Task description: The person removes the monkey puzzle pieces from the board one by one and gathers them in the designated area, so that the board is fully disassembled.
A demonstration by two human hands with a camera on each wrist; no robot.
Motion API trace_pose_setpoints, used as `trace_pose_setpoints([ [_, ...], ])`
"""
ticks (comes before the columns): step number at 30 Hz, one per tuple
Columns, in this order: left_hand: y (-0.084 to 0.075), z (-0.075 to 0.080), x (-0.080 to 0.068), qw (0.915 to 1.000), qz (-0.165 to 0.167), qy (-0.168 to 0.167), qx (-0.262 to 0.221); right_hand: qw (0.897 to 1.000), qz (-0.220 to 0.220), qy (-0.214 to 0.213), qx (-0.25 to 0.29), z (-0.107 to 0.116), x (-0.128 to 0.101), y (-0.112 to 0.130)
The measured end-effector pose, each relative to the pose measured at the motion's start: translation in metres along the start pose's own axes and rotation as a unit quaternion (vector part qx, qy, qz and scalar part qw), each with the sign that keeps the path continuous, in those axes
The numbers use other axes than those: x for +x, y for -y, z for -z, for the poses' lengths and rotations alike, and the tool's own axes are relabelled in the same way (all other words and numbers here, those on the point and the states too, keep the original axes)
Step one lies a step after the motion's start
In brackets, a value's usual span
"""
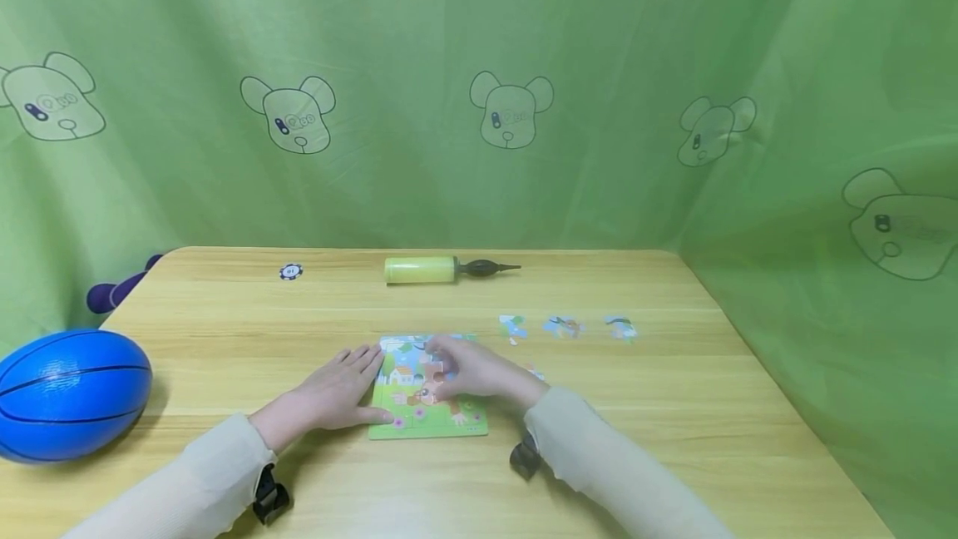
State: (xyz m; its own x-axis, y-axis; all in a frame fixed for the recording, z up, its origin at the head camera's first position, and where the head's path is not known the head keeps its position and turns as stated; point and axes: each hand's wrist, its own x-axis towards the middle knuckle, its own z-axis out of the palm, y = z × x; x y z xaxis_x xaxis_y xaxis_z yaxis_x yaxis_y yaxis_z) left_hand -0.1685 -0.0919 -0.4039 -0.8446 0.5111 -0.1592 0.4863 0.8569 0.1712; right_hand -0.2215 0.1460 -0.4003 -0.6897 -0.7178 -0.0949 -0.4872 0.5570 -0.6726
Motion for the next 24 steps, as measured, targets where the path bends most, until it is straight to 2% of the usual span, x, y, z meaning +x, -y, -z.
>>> trace_pose_setpoints([
  [5,-0.0001,-0.0001,-0.0005,1.0,0.0,0.001,0.004,0.999,-0.011,-0.01,0.05,0.0003,-0.0002,0.0],
  [15,0.0009,-0.001,0.0007,1.0,0.002,-0.001,0.004,0.994,-0.009,-0.058,0.088,-0.0031,0.002,-0.0024],
  [24,0.001,-0.0016,0.0007,1.0,0.001,-0.002,0.007,0.981,-0.054,-0.089,0.161,0.0026,-0.0023,0.0033],
])
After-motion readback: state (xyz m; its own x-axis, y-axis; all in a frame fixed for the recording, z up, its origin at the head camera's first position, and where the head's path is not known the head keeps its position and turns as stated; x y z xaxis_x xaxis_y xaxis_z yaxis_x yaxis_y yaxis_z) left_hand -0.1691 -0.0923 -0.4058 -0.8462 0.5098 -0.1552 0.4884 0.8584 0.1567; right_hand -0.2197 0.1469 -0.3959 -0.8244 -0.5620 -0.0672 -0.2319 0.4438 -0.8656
